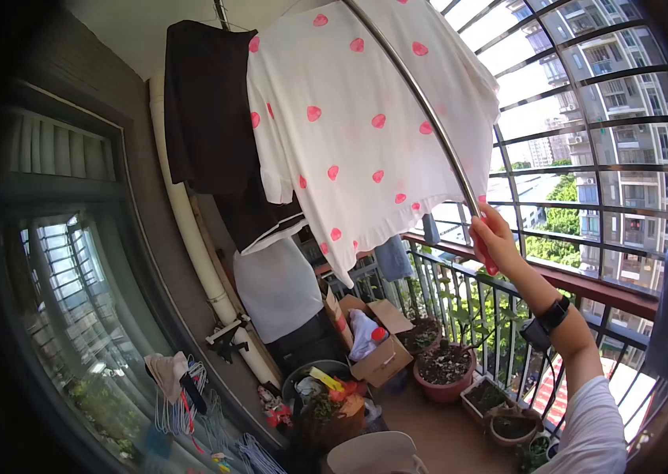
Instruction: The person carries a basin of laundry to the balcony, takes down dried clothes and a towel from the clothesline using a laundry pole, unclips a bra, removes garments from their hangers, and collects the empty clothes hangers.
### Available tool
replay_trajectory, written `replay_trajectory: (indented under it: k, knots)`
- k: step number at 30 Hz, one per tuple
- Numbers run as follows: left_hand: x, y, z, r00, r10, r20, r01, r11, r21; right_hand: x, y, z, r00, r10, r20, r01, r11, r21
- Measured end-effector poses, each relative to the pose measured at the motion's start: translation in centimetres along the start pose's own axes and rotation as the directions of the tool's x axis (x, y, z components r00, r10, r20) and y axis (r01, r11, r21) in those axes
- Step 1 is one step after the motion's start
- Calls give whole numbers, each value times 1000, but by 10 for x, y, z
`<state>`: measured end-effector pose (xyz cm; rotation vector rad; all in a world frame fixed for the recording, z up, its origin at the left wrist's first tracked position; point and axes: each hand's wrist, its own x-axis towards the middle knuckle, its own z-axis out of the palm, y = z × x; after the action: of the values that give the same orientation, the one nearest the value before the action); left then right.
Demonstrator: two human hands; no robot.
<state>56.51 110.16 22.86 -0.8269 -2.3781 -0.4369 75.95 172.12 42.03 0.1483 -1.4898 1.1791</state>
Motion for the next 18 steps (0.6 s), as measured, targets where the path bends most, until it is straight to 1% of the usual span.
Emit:
replay_trajectory:
  k: [2,3,4,5,6,7,8,9,10,11,13,14,16,17,18]
  knots:
    - [55,33,-50,990,105,-96,-120,980,-158,-60,26,-13,997,73,29,-73,997,-20]
    - [78,46,-62,969,121,-217,-177,948,-263,-90,35,-15,993,111,36,-110,993,-33]
    - [103,41,-62,929,170,-329,-284,897,-337,-121,41,-15,985,168,38,-168,986,-4]
    - [123,63,-82,937,160,-310,-260,913,-314,-151,54,-17,982,186,26,-187,980,68]
    - [157,103,-112,919,180,-350,-286,916,-279,-202,62,-12,971,215,102,-217,976,5]
    - [175,106,-116,894,248,-374,-331,927,-176,-227,68,-12,960,261,104,-263,965,7]
    - [191,114,-118,901,224,-372,-332,908,-257,-251,71,-10,929,361,77,-362,932,-5]
    - [206,126,-119,906,200,-373,-333,880,-338,-271,78,-11,916,389,94,-394,919,35]
    - [218,135,-120,909,199,-367,-343,857,-384,-290,82,-12,904,416,98,-418,908,2]
    - [229,146,-120,910,196,-364,-351,833,-428,-302,80,-13,892,424,155,-432,902,21]
    - [245,163,-121,892,280,-355,-404,846,-347,-317,71,-12,896,409,175,-400,913,-87]
    - [250,170,-124,898,266,-352,-387,858,-338,-326,68,-12,890,412,195,-405,911,-79]
    - [255,177,-134,924,341,-171,-382,846,-373,-336,64,-15,878,429,212,-404,902,-155]
    - [254,174,-143,931,326,-164,-364,856,-366,-337,60,-15,870,435,230,-411,900,-149]
    - [252,173,-152,956,295,0,-271,879,-392,-339,55,-15,891,353,285,-284,924,-256]
